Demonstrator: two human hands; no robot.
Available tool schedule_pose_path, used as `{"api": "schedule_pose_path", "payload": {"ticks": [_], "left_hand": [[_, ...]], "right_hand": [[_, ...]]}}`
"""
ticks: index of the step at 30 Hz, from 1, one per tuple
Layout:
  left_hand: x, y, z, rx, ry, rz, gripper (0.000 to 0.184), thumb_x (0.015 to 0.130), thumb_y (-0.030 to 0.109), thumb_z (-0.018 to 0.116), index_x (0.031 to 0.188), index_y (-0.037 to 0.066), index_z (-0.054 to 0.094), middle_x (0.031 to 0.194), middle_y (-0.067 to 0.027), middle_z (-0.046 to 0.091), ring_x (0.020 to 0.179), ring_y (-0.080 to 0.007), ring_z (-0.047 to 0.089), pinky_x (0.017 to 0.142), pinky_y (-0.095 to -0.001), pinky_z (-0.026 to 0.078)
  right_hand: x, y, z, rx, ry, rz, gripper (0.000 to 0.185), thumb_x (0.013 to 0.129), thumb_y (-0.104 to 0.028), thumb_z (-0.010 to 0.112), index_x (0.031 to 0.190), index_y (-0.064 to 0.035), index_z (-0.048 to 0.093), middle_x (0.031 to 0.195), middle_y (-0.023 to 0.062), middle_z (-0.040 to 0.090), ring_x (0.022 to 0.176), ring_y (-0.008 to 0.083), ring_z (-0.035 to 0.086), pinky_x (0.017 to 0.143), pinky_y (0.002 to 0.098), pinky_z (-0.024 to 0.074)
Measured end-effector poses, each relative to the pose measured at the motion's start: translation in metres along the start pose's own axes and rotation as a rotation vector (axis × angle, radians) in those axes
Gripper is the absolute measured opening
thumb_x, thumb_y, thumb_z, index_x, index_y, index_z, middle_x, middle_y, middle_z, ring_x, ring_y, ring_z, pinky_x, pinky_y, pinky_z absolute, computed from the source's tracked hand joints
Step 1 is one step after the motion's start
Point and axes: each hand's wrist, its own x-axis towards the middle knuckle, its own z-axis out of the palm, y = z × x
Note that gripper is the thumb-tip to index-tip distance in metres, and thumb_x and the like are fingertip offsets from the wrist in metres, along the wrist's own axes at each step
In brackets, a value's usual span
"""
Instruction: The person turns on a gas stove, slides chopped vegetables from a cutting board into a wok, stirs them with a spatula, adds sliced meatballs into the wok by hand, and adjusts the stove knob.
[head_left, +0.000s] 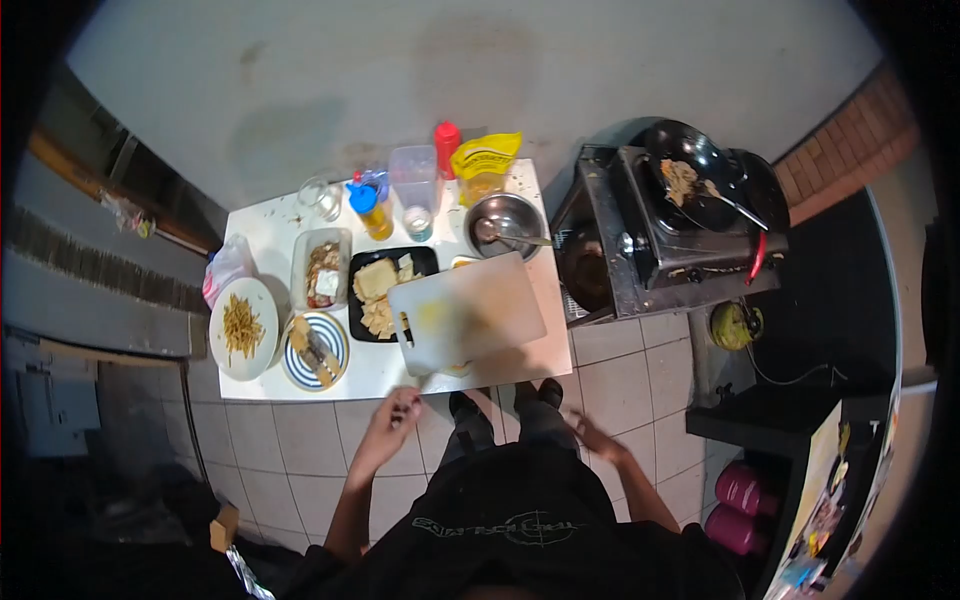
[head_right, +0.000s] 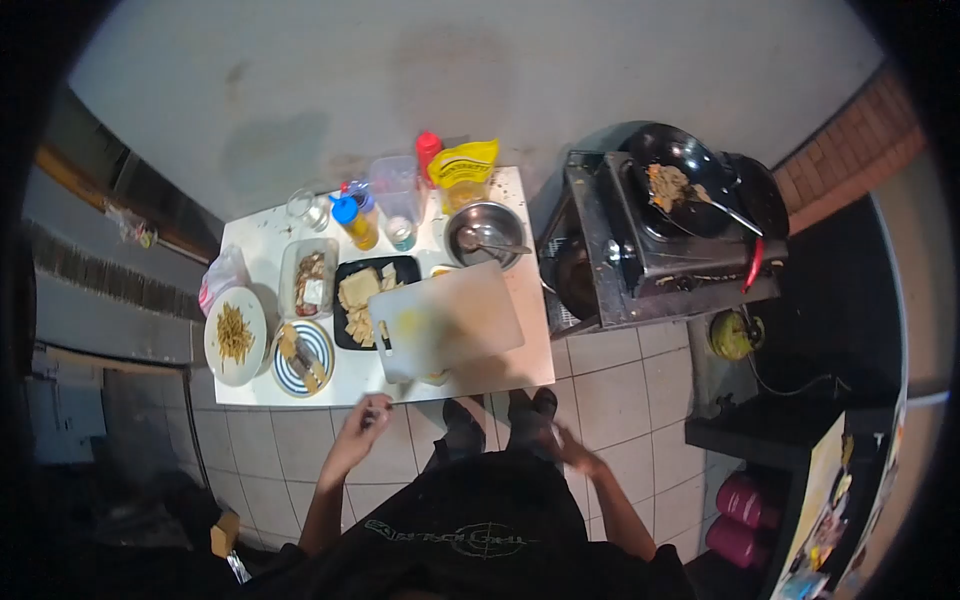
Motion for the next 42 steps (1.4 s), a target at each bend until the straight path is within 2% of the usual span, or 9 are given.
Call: {"api": "schedule_pose_path", "payload": {"ticks": [4,6,16,27,28,29,32,36,42], "left_hand": [[-0.026,0.032,0.032,0.028,-0.694,0.269,0.038,0.096,0.028,0.055,0.126,0.006,0.052,0.123,-0.0102,0.054,0.109,-0.0222,0.056,0.087,-0.0321,0.047],[-0.034,0.064,0.043,0.132,-0.818,0.2,0.038,0.096,0.029,0.055,0.125,0.005,0.053,0.124,-0.0117,0.053,0.111,-0.0251,0.055,0.089,-0.0335,0.046],[-0.081,0.31,0.167,-0.023,-1.72,0.753,0.019,0.094,0.007,0.051,0.108,-0.006,0.053,0.12,-0.0225,0.049,0.095,-0.0337,0.057,0.081,-0.0375,0.048],[-0.089,0.387,0.349,-0.316,-1.316,1.329,0.011,0.086,0.001,0.06,0.078,0.001,0.067,0.089,-0.0168,0.064,0.062,-0.0208,0.062,0.054,-0.0264,0.05],[-0.081,0.381,0.35,-0.298,-1.418,1.237,0.005,0.086,0.001,0.063,0.089,-0.002,0.064,0.093,-0.0208,0.063,0.067,-0.0264,0.062,0.058,-0.032,0.052],[-0.068,0.371,0.351,-0.277,-1.52,1.143,0.017,0.085,0.002,0.065,0.1,-0.006,0.061,0.096,-0.0248,0.062,0.073,-0.032,0.061,0.063,-0.0375,0.054],[-0.011,0.338,0.382,-0.301,-1.489,0.982,0.015,0.091,0.009,0.059,0.098,-0.004,0.06,0.095,-0.0145,0.06,0.082,-0.0248,0.061,0.072,-0.033,0.05],[0.09,0.173,0.42,-0.026,-0.209,0.134,0.012,0.096,0.014,0.055,0.101,0.004,0.054,0.092,-0.0028,0.057,0.079,-0.0098,0.052,0.07,-0.0238,0.042],[0.089,-0.02,0.415,0.19,-0.217,-0.302,0.018,0.096,0.017,0.054,0.106,0.003,0.058,0.089,-0.0051,0.062,0.076,-0.0117,0.058,0.065,-0.025,0.046]], "right_hand": [[-0.076,0.038,0.008,0.229,-0.074,0.029,0.062,0.09,-0.047,0.056,0.139,-0.0125,0.04,0.143,0.0134,0.037,0.134,0.0312,0.035,0.111,0.0492,0.0237],[-0.081,0.007,-0.012,-0.629,0.079,0.659,0.06,0.085,-0.041,0.061,0.137,-0.0171,0.043,0.141,0.0115,0.038,0.128,0.0341,0.042,0.107,0.0511,0.0308],[-0.292,-0.241,-0.134,0.024,-0.879,-0.988,0.021,0.094,-0.008,0.055,0.114,-0.0029,0.06,0.129,0.019,0.049,0.11,0.0338,0.054,0.093,0.0385,0.0452],[-0.388,-0.166,-0.257,-0.002,-0.672,-1.159,0.027,0.079,-0.004,0.073,0.104,-0.0021,0.063,0.122,0.0202,0.056,0.098,0.0338,0.061,0.082,0.0389,0.0532],[-0.397,-0.182,-0.282,0.066,-0.617,-0.325,0.027,0.075,-0.007,0.077,0.099,-0.0024,0.065,0.115,0.016,0.061,0.1,0.027,0.062,0.081,0.0338,0.0521],[-0.363,-0.15,-0.276,0.047,-0.116,-0.965,0.021,0.087,-0.011,0.066,0.105,-0.0012,0.061,0.103,0.0099,0.064,0.099,0.023,0.061,0.085,0.0337,0.0484],[-0.214,-0.078,-0.31,-0.09,0.581,-0.744,0.02,0.082,-0.004,0.065,0.1,-0.0002,0.056,0.094,0.0094,0.06,0.084,0.0192,0.061,0.072,0.0319,0.0487],[-0.046,0.024,-0.363,-0.067,0.846,-0.694,0.027,0.084,-0.008,0.065,0.109,-0.0019,0.055,0.102,0.0132,0.059,0.089,0.0303,0.062,0.074,0.0355,0.0508],[0.07,0.053,-0.413,-0.446,0.978,-0.864,0.038,0.089,-0.019,0.059,0.126,-0.011,0.052,0.13,0.0125,0.047,0.104,0.0335,0.058,0.087,0.0386,0.0501]]}}
